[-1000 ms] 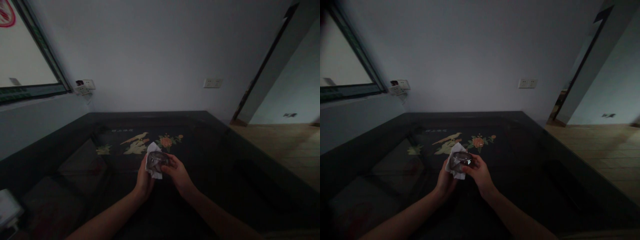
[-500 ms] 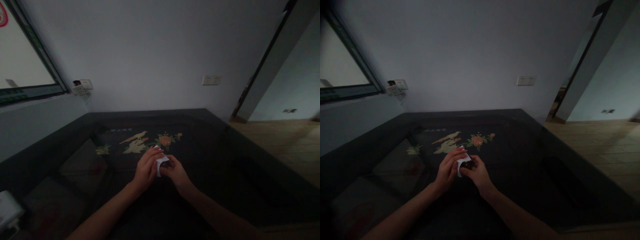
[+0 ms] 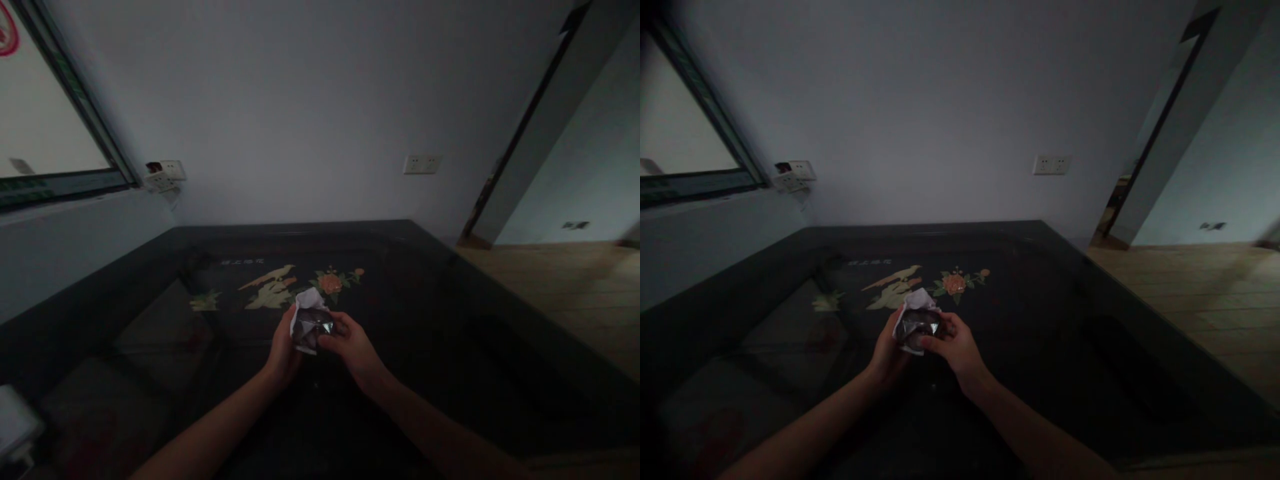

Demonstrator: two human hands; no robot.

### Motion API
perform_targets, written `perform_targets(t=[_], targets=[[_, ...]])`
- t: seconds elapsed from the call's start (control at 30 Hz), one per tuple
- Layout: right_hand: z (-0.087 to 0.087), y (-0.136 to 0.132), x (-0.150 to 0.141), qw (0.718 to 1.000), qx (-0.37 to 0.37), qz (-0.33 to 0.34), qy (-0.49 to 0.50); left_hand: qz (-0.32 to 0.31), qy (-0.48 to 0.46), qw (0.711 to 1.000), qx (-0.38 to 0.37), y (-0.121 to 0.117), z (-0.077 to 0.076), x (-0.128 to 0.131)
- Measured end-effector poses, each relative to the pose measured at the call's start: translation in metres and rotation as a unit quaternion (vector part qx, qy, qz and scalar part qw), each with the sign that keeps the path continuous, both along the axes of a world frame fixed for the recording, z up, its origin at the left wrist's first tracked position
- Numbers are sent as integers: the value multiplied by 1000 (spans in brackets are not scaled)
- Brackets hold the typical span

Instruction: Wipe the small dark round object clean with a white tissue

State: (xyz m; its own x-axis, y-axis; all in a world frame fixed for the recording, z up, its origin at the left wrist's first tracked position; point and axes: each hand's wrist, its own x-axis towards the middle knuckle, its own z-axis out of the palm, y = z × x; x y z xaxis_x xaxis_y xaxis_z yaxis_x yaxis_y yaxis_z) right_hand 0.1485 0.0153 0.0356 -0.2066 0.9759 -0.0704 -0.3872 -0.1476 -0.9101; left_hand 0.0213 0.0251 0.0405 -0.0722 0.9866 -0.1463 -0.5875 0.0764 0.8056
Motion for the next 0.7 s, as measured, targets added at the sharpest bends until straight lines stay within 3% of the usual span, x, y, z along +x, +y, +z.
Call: perform_targets(t=[0.13,0.2,0.27,0.33,0.47,0.53,0.6,0.7], targets=[[3,-1,0,1000,-1,-1,6,3,33,999,25,-3,2,0],[6,-3,0,1000,0,-2,9,18,116,989,90,-7,1,-3],[8,-4,0,1000,3,-8,12,32,227,958,172,-10,0,-6],[9,-4,0,1000,5,-19,15,54,343,897,273,-13,0,-10],[3,0,-2,999,6,-41,26,35,538,709,455,-8,2,-18],[-1,3,-2,998,8,-46,30,21,572,669,474,-6,3,-19],[-5,5,-3,999,6,-42,30,20,561,690,457,-5,4,-19],[-7,5,-1,999,1,-32,25,19,483,784,388,-6,5,-15]])
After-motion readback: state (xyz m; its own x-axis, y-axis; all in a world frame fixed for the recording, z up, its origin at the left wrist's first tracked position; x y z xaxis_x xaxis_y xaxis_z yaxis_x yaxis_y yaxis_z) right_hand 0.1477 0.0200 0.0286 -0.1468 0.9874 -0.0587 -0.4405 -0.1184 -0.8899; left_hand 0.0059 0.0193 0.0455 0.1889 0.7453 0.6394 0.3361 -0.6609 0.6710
